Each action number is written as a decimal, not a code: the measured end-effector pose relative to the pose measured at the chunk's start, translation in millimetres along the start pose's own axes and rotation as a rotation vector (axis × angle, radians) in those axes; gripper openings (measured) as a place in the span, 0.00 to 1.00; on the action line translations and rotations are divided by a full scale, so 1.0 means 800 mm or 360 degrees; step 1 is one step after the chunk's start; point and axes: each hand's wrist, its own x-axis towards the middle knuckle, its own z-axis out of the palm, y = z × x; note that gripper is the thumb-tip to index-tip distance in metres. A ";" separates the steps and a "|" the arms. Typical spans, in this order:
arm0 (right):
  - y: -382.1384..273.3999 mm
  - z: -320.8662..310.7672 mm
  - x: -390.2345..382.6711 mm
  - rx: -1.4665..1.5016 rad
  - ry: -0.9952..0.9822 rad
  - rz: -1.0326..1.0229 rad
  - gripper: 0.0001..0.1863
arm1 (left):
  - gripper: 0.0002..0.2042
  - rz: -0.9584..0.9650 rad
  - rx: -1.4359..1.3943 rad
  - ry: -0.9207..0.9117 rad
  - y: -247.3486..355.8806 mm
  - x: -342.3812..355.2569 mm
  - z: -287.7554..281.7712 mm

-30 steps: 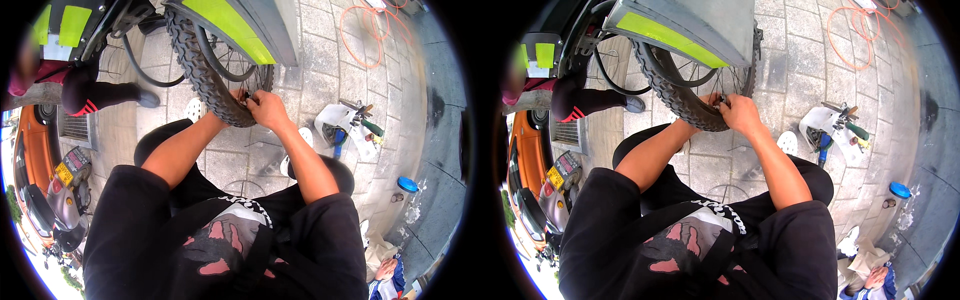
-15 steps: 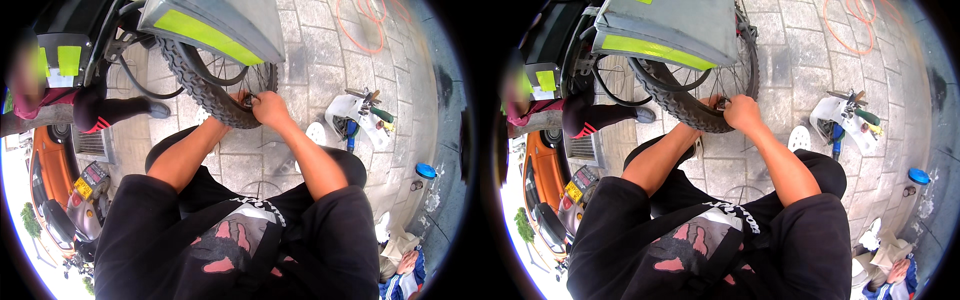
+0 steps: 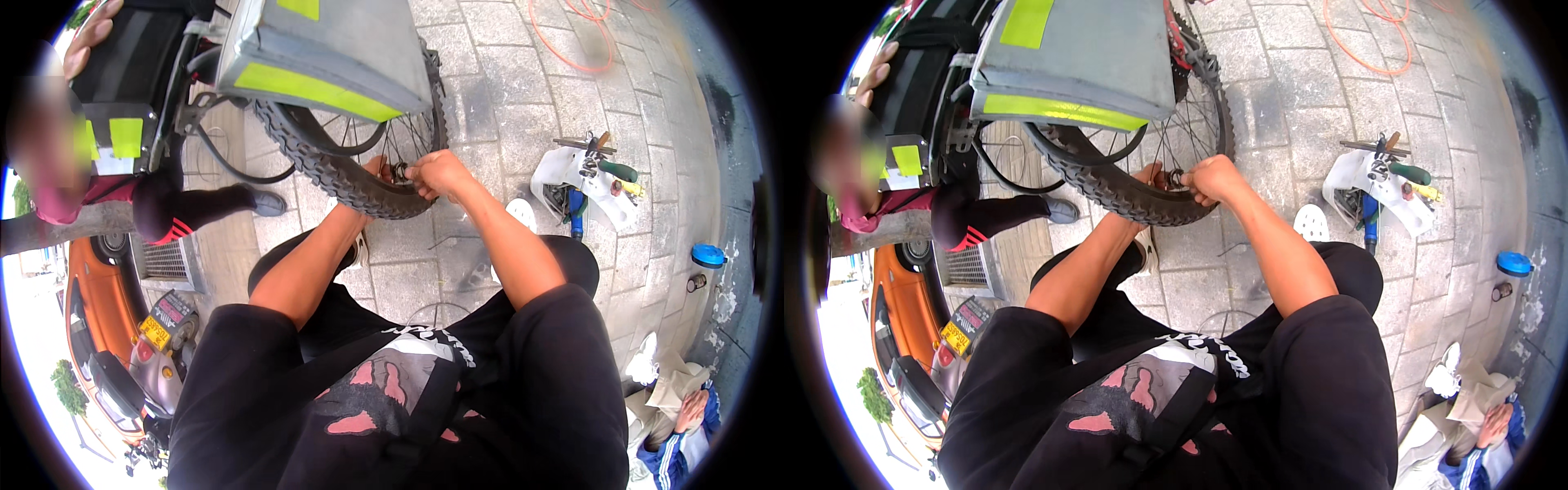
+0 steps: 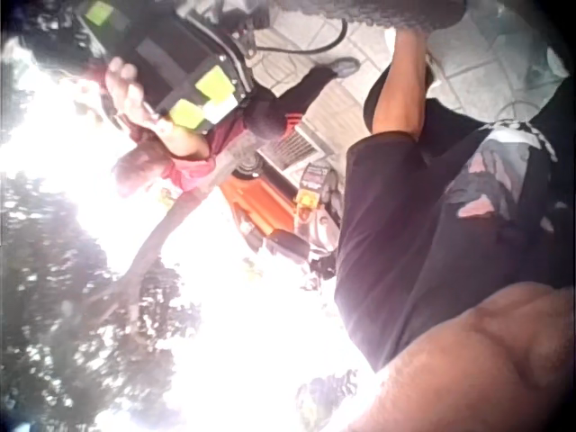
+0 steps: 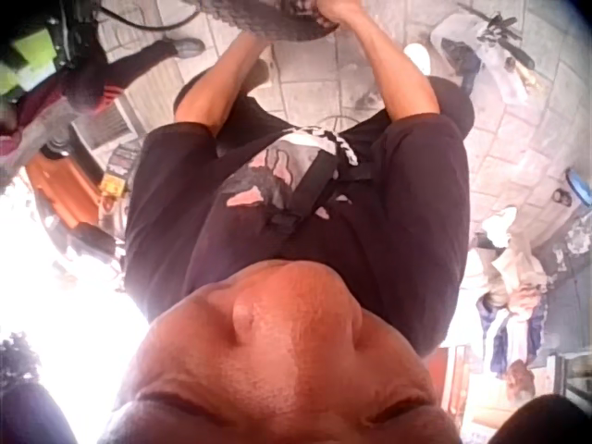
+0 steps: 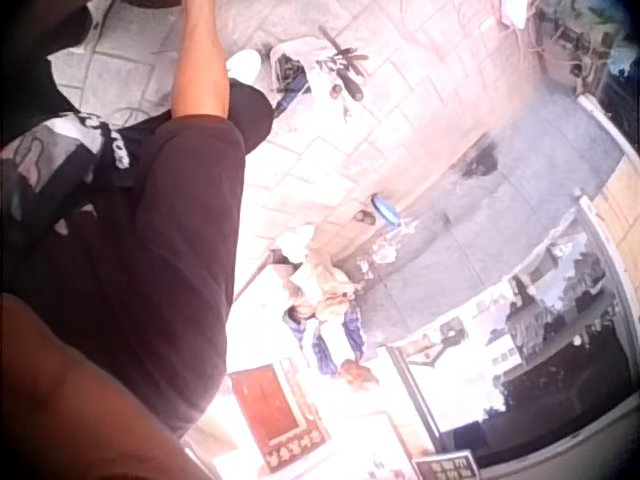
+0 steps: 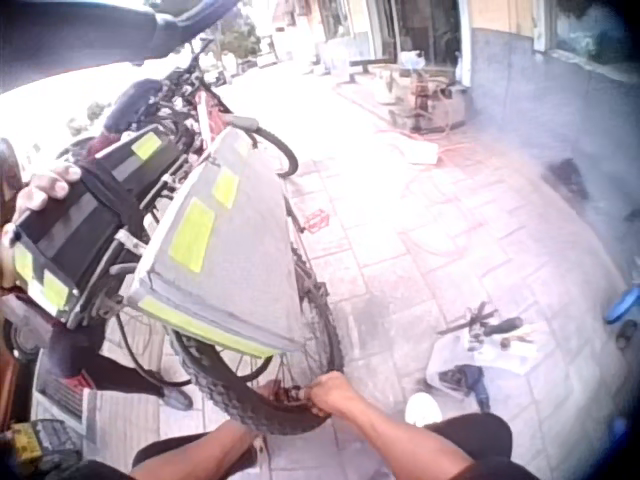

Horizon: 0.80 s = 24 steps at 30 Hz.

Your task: The person works on the rear wheel of a bicycle, using a tool to tighten the spokes. Another person holds the bicycle steady while the recorder adjusts the wheel components.

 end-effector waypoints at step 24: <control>-0.072 0.020 -0.043 -0.1599 0.0126 -0.0552 0.28 | 0.17 0.0190 0.0274 -0.0218 0.025 -0.019 0.016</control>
